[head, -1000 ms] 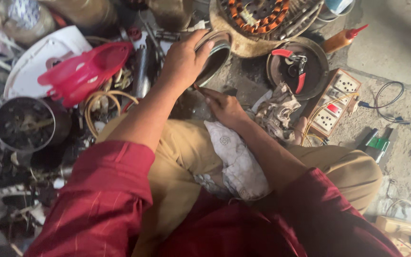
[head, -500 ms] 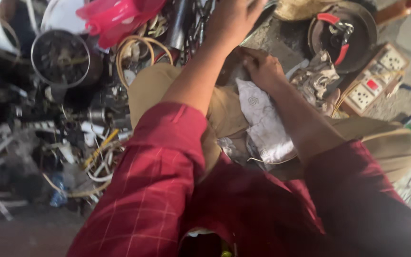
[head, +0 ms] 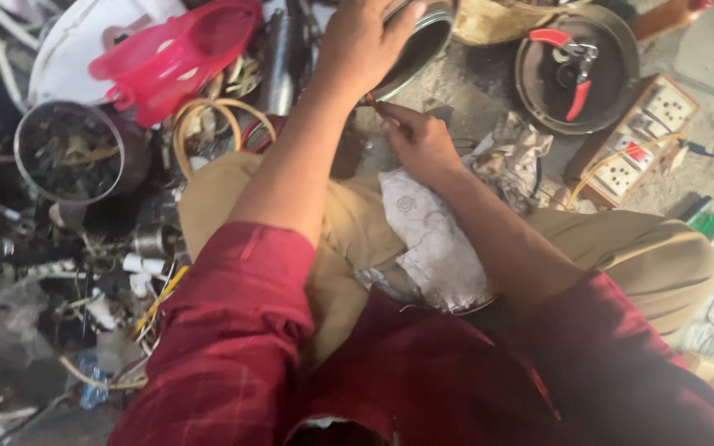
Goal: The person cleans and reassembles a ceiling fan motor. They use a cloth to wipe the internal components of the motor housing and a small mallet to tap the housing parts together.
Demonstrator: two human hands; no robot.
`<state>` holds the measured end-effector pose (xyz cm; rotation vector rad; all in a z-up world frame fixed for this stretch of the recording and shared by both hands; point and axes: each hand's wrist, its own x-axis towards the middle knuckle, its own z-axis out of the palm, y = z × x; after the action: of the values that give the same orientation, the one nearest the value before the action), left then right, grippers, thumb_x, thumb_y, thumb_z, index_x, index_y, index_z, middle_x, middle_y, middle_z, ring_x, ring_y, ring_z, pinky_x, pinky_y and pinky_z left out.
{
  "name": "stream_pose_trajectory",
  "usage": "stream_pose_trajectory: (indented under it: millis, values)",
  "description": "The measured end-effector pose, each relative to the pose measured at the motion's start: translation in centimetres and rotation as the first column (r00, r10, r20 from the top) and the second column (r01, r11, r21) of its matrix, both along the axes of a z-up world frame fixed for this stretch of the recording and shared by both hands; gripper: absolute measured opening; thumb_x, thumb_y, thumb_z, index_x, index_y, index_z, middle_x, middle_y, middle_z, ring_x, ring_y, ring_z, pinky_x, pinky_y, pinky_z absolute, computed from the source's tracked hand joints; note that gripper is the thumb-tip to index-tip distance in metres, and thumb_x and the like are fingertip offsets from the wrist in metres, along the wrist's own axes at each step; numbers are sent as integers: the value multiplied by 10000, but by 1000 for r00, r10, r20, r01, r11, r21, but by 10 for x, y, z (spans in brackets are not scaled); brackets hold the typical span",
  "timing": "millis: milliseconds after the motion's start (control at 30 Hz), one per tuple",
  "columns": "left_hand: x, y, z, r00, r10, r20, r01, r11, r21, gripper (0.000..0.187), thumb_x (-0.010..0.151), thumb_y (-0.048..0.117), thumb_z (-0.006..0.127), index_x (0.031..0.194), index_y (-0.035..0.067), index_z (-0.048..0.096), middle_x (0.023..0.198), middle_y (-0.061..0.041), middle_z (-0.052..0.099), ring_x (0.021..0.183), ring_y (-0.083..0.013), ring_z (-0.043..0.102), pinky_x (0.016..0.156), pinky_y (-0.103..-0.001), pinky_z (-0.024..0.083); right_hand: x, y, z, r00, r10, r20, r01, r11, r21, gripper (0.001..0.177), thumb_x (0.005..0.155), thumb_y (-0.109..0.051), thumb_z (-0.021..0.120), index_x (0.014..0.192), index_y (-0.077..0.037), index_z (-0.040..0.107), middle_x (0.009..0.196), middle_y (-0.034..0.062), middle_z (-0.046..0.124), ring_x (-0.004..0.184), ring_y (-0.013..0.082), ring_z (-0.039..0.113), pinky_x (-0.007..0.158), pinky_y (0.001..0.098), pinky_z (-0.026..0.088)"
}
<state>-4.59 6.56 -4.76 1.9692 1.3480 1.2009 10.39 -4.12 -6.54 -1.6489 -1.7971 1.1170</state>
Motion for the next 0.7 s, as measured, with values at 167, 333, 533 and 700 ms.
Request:
stream_pose_trajectory:
  millis: [167, 333, 533, 700]
  values:
    - [-4, -3, 23, 996, -78, -32, 78, 997, 16, 345, 1023, 332, 695, 1244, 68, 695, 1051, -203, 755, 984, -403, 727, 840, -454, 584, 16, -1, -3, 964, 34, 264, -116, 946, 301, 466, 944, -178, 649, 1409, -197, 668, 1005, 226, 727, 849, 377, 721, 759, 454, 570]
    - [-5, -3, 37, 993, -117, -26, 115, 992, -59, 354, 1013, 329, 676, 1244, 62, 692, 1051, -198, 755, 971, -391, 731, 820, -448, 576, 10, 1, -8, 991, 113, -68, -94, 967, 236, 426, 1001, -135, 607, 1424, -175, 624, 1170, 222, 719, 1029, 411, 720, 866, 473, 568]
    - [-4, -3, 35, 995, -90, -41, 89, 995, -46, 351, 1024, 330, 673, 1241, 55, 692, 1093, -196, 753, 998, -386, 728, 853, -448, 573, 8, -1, -2, 990, 74, -119, -55, 986, 158, 407, 1002, -148, 604, 1408, -165, 610, 1141, 205, 734, 1022, 388, 726, 866, 466, 565]
    - [2, -4, 40, 995, -54, -90, 48, 997, -60, 358, 1015, 329, 683, 1247, 56, 695, 1090, -195, 752, 988, -383, 728, 857, -452, 569, 12, 4, -5, 993, 120, -5, -115, 962, 248, 417, 982, -172, 610, 1397, -162, 652, 1101, 240, 721, 983, 394, 719, 850, 460, 588]
